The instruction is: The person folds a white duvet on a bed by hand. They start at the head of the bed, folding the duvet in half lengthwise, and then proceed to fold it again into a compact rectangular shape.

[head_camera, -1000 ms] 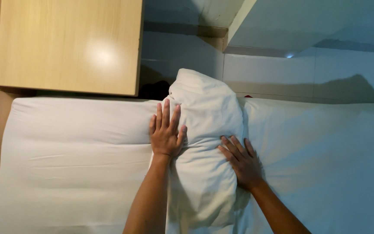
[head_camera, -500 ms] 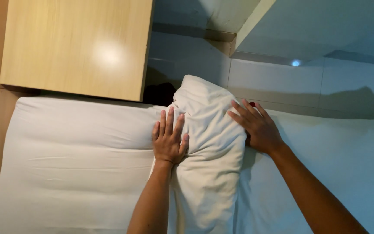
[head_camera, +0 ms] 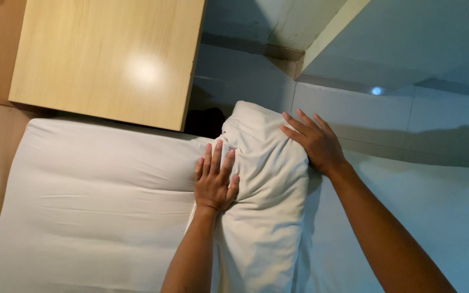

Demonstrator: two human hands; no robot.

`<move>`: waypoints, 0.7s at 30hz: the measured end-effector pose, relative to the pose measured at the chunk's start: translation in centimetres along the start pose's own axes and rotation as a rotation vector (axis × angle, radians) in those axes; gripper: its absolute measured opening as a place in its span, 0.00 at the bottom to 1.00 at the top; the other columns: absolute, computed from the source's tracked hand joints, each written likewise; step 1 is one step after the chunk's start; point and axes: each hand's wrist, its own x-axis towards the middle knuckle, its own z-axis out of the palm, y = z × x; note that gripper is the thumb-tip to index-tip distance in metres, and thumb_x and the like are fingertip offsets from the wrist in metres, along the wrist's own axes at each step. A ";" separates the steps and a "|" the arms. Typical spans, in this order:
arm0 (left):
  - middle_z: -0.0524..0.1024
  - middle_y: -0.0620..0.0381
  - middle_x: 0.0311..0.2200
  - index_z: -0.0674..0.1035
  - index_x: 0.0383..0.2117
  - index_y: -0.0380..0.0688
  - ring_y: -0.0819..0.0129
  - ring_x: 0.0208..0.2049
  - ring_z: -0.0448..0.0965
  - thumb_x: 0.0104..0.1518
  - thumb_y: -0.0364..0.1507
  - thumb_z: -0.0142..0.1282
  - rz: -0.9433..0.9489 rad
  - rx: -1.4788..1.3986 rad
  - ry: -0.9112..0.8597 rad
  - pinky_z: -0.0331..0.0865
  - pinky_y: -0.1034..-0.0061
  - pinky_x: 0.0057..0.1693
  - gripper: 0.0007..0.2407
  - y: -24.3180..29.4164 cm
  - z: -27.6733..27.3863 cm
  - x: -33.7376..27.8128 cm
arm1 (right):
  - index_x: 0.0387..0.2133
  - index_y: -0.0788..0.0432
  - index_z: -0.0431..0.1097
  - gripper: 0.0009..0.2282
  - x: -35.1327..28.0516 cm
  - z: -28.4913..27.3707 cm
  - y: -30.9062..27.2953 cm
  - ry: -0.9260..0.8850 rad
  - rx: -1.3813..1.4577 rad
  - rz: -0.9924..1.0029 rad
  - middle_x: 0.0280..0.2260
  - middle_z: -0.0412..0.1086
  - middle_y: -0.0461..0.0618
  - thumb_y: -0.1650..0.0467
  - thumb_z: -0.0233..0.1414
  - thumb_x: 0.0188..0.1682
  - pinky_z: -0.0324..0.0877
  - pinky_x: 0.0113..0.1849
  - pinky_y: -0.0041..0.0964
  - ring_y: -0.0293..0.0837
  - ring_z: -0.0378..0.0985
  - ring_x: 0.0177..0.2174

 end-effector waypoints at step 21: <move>0.56 0.50 0.73 0.65 0.70 0.59 0.53 0.74 0.54 0.61 0.42 0.42 0.003 0.012 -0.015 0.44 0.59 0.72 0.27 0.2 -0.2 -0.1 | 0.66 0.39 0.57 0.24 -8.7 -1.6 -3.1 0.026 -0.024 -0.193 0.70 0.49 0.41 0.62 0.48 0.54 0.46 0.67 0.55 0.45 0.48 0.70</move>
